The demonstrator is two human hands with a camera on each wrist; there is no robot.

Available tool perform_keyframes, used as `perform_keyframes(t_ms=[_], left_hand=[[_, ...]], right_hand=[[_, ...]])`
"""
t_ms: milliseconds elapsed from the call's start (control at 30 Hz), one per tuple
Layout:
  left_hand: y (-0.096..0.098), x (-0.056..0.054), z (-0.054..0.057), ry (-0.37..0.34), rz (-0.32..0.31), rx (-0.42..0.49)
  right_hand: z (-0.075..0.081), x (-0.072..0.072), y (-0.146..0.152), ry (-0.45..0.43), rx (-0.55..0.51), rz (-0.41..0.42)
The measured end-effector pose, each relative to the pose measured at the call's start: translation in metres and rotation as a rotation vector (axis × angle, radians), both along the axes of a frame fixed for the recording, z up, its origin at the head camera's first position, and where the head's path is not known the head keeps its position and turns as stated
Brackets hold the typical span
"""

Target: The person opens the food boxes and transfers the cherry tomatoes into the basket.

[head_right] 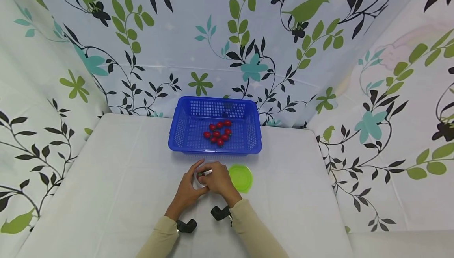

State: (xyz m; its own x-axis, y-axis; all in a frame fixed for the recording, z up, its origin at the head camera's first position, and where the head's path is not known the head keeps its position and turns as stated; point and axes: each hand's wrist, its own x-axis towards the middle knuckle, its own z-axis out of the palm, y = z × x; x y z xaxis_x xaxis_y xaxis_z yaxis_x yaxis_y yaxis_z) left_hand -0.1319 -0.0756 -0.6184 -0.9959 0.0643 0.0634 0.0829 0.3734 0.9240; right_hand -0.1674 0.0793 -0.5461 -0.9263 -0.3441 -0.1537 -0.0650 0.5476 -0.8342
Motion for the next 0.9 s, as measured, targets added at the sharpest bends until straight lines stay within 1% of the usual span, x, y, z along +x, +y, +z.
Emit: perform_keyframes(t_ms=[233,400,600,767,900], left_hand=[[0.001,0.0,-0.001,0.014,0.01,-0.014],[0.001,0.0,0.001,-0.004,0.012,-0.017],[0.001,0.001,0.003,-0.041,0.009,-0.016],[0.001,0.003,0.005,-0.074,0.012,-0.004],[0.001,0.002,0.006,-0.085,0.008,-0.002]], right_hand=[[0.009,0.001,0.003,0.058,0.033,-0.017],[0.018,0.001,0.007,0.081,0.046,-0.032],[0.028,0.0,0.012,0.087,0.019,-0.042],[0.033,-0.004,0.015,0.116,-0.005,-0.033],[0.039,-0.007,0.017,0.105,-0.027,-0.047]])
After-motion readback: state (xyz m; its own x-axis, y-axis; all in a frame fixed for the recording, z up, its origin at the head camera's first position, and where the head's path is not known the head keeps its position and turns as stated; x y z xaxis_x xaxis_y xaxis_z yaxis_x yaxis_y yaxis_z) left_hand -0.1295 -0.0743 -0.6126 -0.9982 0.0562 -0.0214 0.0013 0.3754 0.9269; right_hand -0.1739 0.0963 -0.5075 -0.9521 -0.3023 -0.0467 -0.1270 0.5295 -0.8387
